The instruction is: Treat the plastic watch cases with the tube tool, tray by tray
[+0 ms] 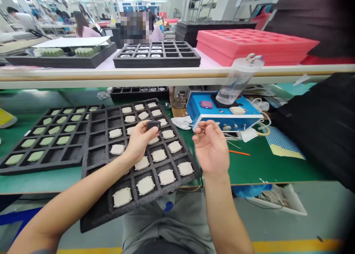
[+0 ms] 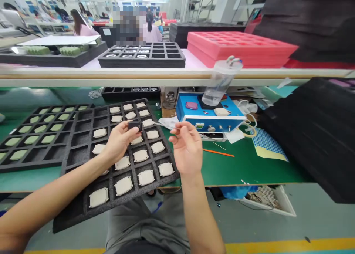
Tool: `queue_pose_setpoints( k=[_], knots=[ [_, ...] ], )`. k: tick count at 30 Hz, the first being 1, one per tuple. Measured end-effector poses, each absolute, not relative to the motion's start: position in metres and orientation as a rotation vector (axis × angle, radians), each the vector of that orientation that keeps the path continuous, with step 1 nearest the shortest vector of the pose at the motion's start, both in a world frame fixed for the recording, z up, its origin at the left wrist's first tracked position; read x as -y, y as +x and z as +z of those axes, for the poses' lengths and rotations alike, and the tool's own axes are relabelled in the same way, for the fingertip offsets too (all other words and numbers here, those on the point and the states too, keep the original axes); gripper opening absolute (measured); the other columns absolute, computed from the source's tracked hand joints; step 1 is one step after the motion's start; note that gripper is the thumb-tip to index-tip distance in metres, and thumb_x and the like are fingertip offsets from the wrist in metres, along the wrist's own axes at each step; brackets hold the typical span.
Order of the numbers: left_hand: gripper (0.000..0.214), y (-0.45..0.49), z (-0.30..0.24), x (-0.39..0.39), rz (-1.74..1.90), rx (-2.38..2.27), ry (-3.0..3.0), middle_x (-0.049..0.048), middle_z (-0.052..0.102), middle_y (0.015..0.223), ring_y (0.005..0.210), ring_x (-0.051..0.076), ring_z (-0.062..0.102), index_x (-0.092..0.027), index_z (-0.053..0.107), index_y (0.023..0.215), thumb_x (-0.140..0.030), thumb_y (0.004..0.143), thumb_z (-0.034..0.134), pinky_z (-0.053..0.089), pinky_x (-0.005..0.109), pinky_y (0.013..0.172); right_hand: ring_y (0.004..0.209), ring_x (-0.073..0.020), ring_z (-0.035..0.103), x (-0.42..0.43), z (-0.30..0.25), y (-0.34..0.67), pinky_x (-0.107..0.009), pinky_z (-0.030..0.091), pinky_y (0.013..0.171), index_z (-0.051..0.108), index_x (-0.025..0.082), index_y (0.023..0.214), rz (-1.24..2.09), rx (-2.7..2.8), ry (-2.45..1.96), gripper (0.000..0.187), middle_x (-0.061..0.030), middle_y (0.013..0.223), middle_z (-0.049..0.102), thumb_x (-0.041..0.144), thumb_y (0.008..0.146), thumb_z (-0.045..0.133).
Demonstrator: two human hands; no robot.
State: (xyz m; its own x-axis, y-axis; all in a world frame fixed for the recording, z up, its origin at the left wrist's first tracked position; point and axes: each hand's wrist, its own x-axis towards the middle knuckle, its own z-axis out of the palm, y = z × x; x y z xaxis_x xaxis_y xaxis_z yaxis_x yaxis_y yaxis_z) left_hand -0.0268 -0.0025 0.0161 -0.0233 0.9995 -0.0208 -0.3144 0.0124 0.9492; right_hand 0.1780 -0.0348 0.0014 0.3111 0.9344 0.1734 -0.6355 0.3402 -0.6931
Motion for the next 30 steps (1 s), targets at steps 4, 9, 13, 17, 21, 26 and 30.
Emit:
queue_pose_setpoints(
  k=[4,9,13,17,21,26,30],
  knots=[
    [0.029,-0.019,0.005,0.009,1.237,-1.022,1.083,0.0033,0.075,0.095,0.087,0.019,0.070,-0.019,0.077,0.096,-0.023,0.069,0.088,0.060,0.035,0.083,0.086,-0.0141,0.074,0.040,-0.011,0.153,-0.024,0.064,0.069,0.077,0.023,0.095,1.055,0.829,-0.724,0.014,-0.0029,0.102,0.077,0.033,0.087,0.080],
    [0.036,-0.012,-0.005,0.014,1.171,-1.068,1.155,0.0047,0.080,0.087,0.078,0.023,0.074,-0.021,0.080,0.096,-0.017,0.063,0.091,0.060,0.037,0.078,0.086,-0.0158,0.077,0.048,-0.034,0.143,-0.029,0.067,0.079,0.075,0.022,0.099,0.904,0.908,-0.875,0.012,-0.0033,0.096,0.077,0.033,0.096,0.071],
    [0.034,-0.009,-0.008,0.016,1.129,-1.080,1.149,0.0062,0.082,0.091,0.081,0.023,0.077,-0.017,0.080,0.099,-0.019,0.066,0.090,0.062,0.037,0.081,0.090,-0.0166,0.078,0.050,-0.042,0.136,-0.034,0.068,0.084,0.068,0.022,0.100,0.792,0.889,-0.868,0.012,-0.0028,0.097,0.077,0.033,0.101,0.064],
    [0.038,-0.009,-0.007,0.019,1.074,-1.084,1.233,0.0096,0.082,0.104,0.090,0.022,0.078,-0.010,0.078,0.114,-0.019,0.077,0.079,0.062,0.033,0.086,0.090,-0.0161,0.079,0.048,-0.045,0.133,-0.031,0.068,0.083,0.064,0.022,0.100,0.702,0.909,-0.834,0.005,-0.0008,0.095,0.078,0.022,0.098,0.069],
    [0.037,-0.008,-0.006,0.020,1.036,-1.084,1.284,0.0099,0.083,0.104,0.088,0.022,0.078,-0.009,0.079,0.114,-0.020,0.078,0.078,0.062,0.029,0.081,0.094,-0.0189,0.080,0.047,-0.049,0.133,-0.032,0.068,0.083,0.067,0.021,0.099,0.612,0.967,-0.865,0.006,-0.0017,0.096,0.078,0.018,0.096,0.070],
    [0.038,-0.008,-0.005,0.022,1.014,-1.118,1.268,0.0090,0.083,0.100,0.083,0.021,0.078,-0.010,0.081,0.111,-0.023,0.075,0.083,0.062,0.028,0.076,0.097,-0.0201,0.080,0.048,-0.057,0.133,-0.033,0.068,0.086,0.071,0.021,0.103,0.566,1.035,-0.876,0.009,-0.0035,0.100,0.078,0.015,0.097,0.068],
    [0.039,-0.007,-0.005,0.021,1.019,-1.137,1.281,0.0092,0.083,0.099,0.081,0.021,0.077,-0.010,0.082,0.111,-0.022,0.074,0.084,0.062,0.027,0.075,0.097,-0.0206,0.080,0.048,-0.059,0.133,-0.033,0.068,0.086,0.071,0.021,0.103,0.565,1.020,-0.890,0.009,-0.0035,0.100,0.078,0.015,0.097,0.068]
  ],
)
